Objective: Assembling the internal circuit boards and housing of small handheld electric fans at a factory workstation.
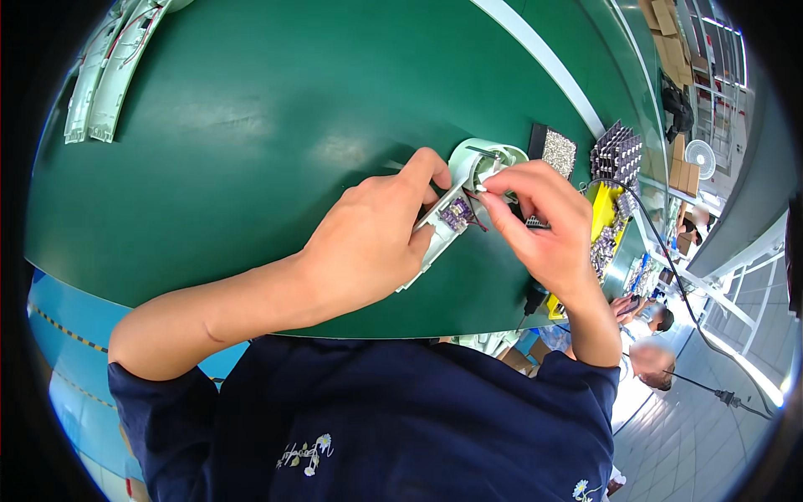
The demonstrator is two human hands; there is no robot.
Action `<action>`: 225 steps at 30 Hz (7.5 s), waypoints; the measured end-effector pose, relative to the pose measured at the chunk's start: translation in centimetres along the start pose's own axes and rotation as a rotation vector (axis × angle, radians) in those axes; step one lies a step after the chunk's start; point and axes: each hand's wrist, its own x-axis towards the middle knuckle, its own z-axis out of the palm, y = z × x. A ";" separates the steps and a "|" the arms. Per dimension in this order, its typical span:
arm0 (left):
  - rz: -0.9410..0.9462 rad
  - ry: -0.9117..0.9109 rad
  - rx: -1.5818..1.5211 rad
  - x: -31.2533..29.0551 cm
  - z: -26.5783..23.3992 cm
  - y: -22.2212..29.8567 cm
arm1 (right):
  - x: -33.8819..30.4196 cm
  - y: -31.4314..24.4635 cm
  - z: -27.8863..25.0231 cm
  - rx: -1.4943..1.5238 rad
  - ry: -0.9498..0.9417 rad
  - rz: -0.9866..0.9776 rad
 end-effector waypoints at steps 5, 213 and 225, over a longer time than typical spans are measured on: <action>0.004 0.001 0.013 0.2 0.0 0.0 | -0.2 0.7 0.4 -0.125 0.057 -0.157; 0.174 -0.144 0.286 0.5 -4.3 3.9 | -22.5 13.7 -1.9 1.429 1.111 0.102; 0.508 -0.312 0.567 1.9 -6.5 2.2 | -11.2 1.8 6.8 1.779 0.521 0.347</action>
